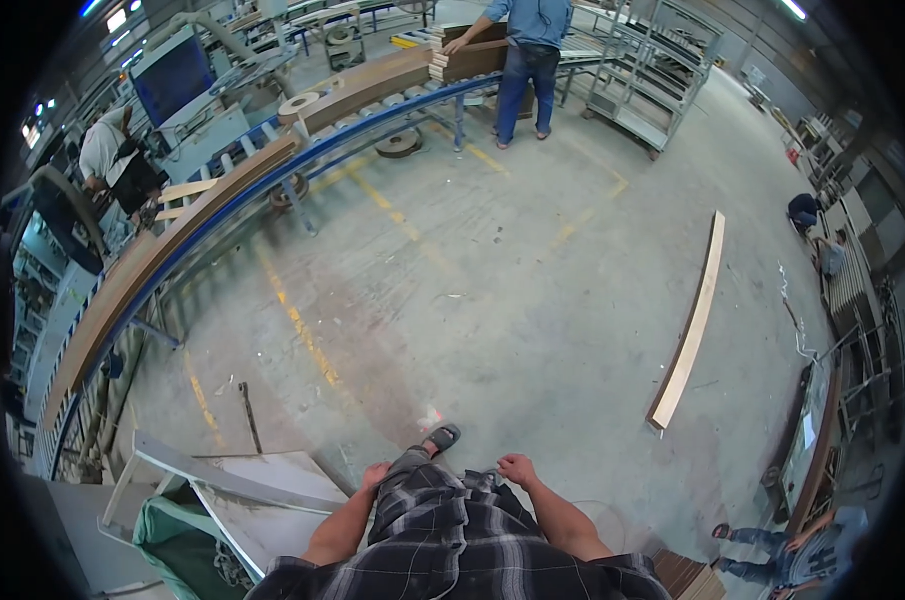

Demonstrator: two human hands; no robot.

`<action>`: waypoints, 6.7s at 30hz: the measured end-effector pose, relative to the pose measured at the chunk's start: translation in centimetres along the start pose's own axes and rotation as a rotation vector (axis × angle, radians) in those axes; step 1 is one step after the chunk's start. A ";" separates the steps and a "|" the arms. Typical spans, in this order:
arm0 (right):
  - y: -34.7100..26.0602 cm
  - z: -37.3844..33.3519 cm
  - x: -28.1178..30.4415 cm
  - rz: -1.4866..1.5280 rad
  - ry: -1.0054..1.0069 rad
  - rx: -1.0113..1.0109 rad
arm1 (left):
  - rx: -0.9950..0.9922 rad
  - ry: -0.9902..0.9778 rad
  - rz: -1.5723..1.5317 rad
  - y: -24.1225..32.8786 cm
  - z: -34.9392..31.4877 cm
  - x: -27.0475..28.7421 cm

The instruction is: Measuring wooden planks with a tape measure and organizing wooden materials in a factory.

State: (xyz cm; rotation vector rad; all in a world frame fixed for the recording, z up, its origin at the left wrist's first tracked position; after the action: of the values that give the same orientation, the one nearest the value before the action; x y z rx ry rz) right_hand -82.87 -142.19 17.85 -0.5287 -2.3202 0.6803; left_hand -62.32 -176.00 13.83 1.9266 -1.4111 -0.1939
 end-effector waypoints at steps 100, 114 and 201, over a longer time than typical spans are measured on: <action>38.1 -63.0 -38.7 1.799 1.417 -1.153 | -0.801 -1.326 1.618 -18.4 -48.2 -68.5; 49.6 -67.8 -39.4 1.241 0.930 -0.780 | -0.675 -0.909 1.486 -20.6 -44.5 -47.8; 50.6 -61.4 -13.1 0.953 0.689 -0.260 | -0.557 -0.595 1.095 -19.4 -38.8 -42.8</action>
State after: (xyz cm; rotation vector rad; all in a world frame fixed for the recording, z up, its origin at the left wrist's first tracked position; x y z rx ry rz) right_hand -22.17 -89.35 21.63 -1.7266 -1.4202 0.4700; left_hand -44.14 -117.92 17.49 0.4872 -2.2792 -0.5692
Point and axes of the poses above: each hand's wrist, its own z-axis towards the middle knuckle, its own x-axis out of the back of the hand, y = z × x, the point moved 8 cm from there along z, towards the middle knuckle, and after that the axes turned 2 degrees about -z, right-handed, at the moved point
